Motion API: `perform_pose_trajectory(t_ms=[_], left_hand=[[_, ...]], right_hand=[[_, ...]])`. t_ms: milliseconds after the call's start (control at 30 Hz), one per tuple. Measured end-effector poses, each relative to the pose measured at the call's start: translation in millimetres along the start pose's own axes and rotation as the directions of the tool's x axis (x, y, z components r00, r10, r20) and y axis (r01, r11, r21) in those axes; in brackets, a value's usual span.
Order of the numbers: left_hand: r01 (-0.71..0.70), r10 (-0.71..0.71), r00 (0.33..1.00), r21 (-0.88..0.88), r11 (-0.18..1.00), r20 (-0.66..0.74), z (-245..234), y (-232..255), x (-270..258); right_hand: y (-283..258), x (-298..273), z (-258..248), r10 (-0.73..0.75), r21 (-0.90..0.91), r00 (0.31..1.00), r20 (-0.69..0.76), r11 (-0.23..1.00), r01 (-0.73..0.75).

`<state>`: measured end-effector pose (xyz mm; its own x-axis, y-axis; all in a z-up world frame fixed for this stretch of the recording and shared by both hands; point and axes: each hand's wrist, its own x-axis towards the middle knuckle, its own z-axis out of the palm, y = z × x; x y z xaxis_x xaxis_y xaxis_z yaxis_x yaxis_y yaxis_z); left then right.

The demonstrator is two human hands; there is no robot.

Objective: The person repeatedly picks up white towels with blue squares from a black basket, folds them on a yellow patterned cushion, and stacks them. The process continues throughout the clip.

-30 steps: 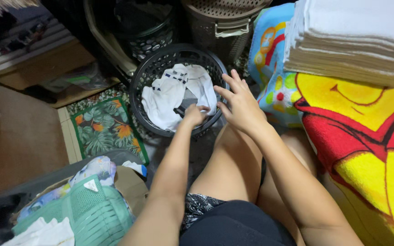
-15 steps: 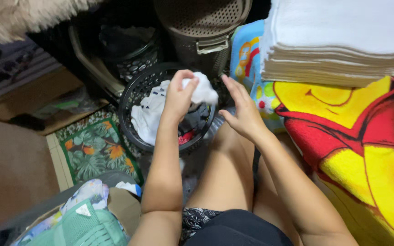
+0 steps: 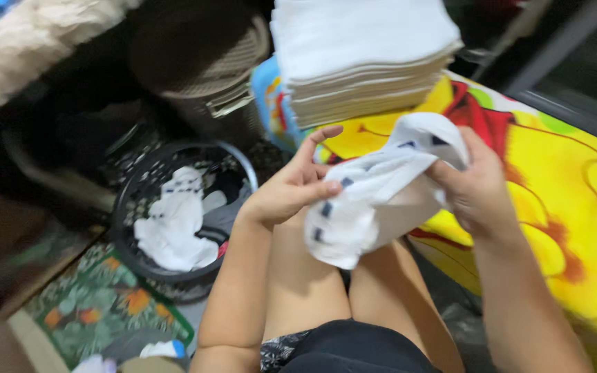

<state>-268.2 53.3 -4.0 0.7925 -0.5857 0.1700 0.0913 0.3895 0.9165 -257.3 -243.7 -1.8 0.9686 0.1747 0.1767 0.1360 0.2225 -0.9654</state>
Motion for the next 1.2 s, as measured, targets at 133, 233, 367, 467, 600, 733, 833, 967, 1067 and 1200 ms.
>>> perform_pose_trajectory(t_ms=[133,233,367,467,600,733,833,967,1067,1200], left_hand=[[-0.023,0.028,0.995,-0.049,0.999,0.091,2.4,-14.9,46.9],[-0.052,0.071,0.992,-0.176,0.983,0.101,14.8,-46.0,114.4],[0.141,-0.111,0.99,-0.714,0.685,0.089,50.4,-120.1,182.0],[0.233,-0.233,0.966,-0.778,0.584,0.114,68.6,-172.4,181.9],[0.198,-0.248,0.925,-0.192,0.961,-0.287,71.6,-207.5,176.3],[0.187,-0.221,0.902,-0.125,0.974,-0.37,55.7,-206.2,186.6],[0.255,-0.267,0.873,-0.084,0.963,-0.409,44.9,-197.5,199.0],[0.229,-0.248,0.946,-0.11,0.967,-0.211,38.9,-183.4,202.8],[0.171,-0.173,0.985,-0.224,0.959,0.012,29.3,-167.4,193.9],[0.404,-0.379,0.912,-0.184,0.896,0.157,12.9,-162.1,175.3]], right_hand=[[-44.1,-51.7,-68.4,0.152,-0.037,0.963,-0.223,0.986,-0.165],[-48.6,-84.5,-126.7,0.122,0.032,0.877,-0.464,0.992,-0.121],[-16.4,-91.9,-197.0,0.037,-0.125,0.716,-0.697,0.977,-0.172],[7.3,-106.6,-213.3,0.165,-0.51,0.695,-0.7,0.566,-0.648],[13.2,-126.1,-200.4,-0.186,-0.855,0.836,-0.516,0.067,-0.514],[11.1,-107.7,-187.1,-0.387,-0.985,0.907,-0.166,0.019,-0.172],[21.9,-85.0,-197.5,-0.386,-0.999,0.922,-0.035,-0.022,-0.047],[47.9,-58.1,-238.0,-0.233,-0.941,0.934,-0.27,0.27,-0.205],[49.8,-43.0,-278.4,0.041,-0.315,0.615,-0.788,0.831,-0.459],[38.7,-61.6,-297.7,0.205,-0.266,0.671,-0.712,0.806,-0.529]])
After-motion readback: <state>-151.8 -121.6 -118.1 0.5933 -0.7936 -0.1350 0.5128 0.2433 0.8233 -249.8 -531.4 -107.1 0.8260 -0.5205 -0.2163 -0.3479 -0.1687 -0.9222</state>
